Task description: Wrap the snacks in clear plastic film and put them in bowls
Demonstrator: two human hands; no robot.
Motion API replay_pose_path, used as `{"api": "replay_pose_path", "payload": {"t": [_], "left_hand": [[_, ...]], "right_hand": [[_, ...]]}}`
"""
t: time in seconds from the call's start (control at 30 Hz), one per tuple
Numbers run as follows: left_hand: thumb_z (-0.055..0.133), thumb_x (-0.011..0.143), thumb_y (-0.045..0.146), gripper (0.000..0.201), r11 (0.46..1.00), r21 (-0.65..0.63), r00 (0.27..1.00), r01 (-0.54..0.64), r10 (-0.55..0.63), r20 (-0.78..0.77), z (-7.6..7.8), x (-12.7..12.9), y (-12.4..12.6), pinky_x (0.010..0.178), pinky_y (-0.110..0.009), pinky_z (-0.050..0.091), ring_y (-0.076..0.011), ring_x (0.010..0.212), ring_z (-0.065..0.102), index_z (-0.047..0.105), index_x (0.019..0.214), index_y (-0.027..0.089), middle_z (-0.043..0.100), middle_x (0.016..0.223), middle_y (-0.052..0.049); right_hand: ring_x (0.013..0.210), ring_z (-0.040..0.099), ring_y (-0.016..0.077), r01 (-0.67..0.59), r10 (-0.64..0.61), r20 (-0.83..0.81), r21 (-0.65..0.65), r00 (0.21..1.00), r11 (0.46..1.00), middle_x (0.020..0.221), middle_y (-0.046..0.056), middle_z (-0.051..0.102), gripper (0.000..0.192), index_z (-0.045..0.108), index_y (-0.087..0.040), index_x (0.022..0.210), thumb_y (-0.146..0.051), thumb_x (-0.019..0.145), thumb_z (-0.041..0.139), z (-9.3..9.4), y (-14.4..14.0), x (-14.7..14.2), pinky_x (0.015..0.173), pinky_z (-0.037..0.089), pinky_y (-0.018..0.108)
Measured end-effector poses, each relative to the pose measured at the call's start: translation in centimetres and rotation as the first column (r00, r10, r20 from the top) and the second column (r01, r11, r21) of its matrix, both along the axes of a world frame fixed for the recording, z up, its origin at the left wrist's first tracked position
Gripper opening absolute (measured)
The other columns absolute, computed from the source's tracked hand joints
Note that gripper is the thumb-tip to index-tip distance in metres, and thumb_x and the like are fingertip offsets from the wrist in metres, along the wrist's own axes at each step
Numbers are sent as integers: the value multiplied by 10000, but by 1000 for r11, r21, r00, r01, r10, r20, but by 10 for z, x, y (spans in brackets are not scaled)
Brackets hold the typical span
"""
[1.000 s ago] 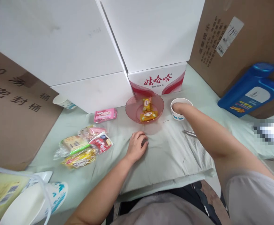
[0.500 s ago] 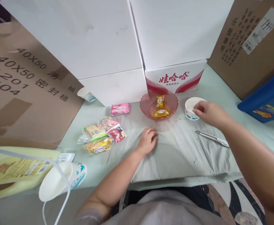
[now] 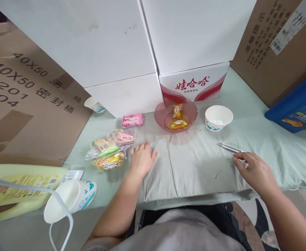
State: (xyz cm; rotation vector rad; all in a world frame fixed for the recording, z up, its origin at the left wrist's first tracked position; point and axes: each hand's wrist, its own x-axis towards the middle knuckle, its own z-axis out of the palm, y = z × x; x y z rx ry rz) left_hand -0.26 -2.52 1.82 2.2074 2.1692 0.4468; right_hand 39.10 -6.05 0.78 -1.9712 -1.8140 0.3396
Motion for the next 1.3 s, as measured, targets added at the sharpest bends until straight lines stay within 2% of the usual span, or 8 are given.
{"api": "replay_pose_path", "payload": {"t": [0.13,0.37,0.47,0.57,0.7,0.93,1.13,1.3], "left_hand": [[525,897,246,282,957,-7,956,289,-288,50,-1,23,-14,1016,-498,403,-294,1136,572,617,1155,181,616,1250,-137],[565,886,280,419,996,-80,999,38,-36,19,-4,-17,-1,951,-476,472,-327,1126,592,562,1263,98,655,1178,-188],[611,862,271,381,984,-127,990,126,-116,85,-2,-14,-3,855,-407,525,-283,996,645,597,1210,117,696,1048,-140],[656,829,220,314,959,85,948,270,-280,150,2,10,-8,836,-366,531,-239,946,641,626,1139,182,684,1025,-87],[615,855,152,309,783,482,888,393,-460,22,-8,56,-22,918,-406,493,-250,1043,589,613,1160,203,636,1086,-104],[568,854,150,312,570,440,581,694,-804,125,-34,82,-38,963,-412,505,-247,1149,554,570,1164,183,605,1141,-112],[520,886,156,240,806,493,664,326,-567,487,-32,61,-19,797,-356,539,-201,987,588,523,1123,195,575,1080,-100],[670,834,345,530,868,277,664,413,-495,561,-35,57,-14,794,-353,536,-195,931,587,465,1306,217,589,1124,-98]], "right_hand": [[870,644,291,-121,94,140,200,986,972,867,94,705,124,594,-323,837,-419,844,514,-8,8,0,836,487,445],[1035,604,293,-107,16,346,246,938,963,1122,122,680,354,653,-197,1045,-417,916,409,-30,6,12,889,466,454],[1035,584,313,-37,-27,387,157,922,987,1141,107,671,334,657,-216,1096,-362,923,412,-33,1,6,821,474,464],[981,588,307,-34,-18,352,141,936,989,1037,117,681,310,671,-202,1065,-314,917,422,-33,3,-2,807,473,454],[890,603,275,-135,82,276,180,958,974,938,114,675,275,664,-171,1034,-281,902,450,-34,8,-13,851,476,442],[888,633,225,-181,160,102,245,982,952,985,101,625,238,626,-187,1086,-229,927,455,-19,0,-50,779,533,357],[934,629,194,-474,496,22,333,868,815,1025,107,607,247,612,-178,1132,-166,940,457,2,-6,-98,789,547,319],[850,642,193,-583,577,102,244,810,775,990,106,626,270,639,-172,1110,-154,936,433,1,-5,-100,711,555,323]]}}
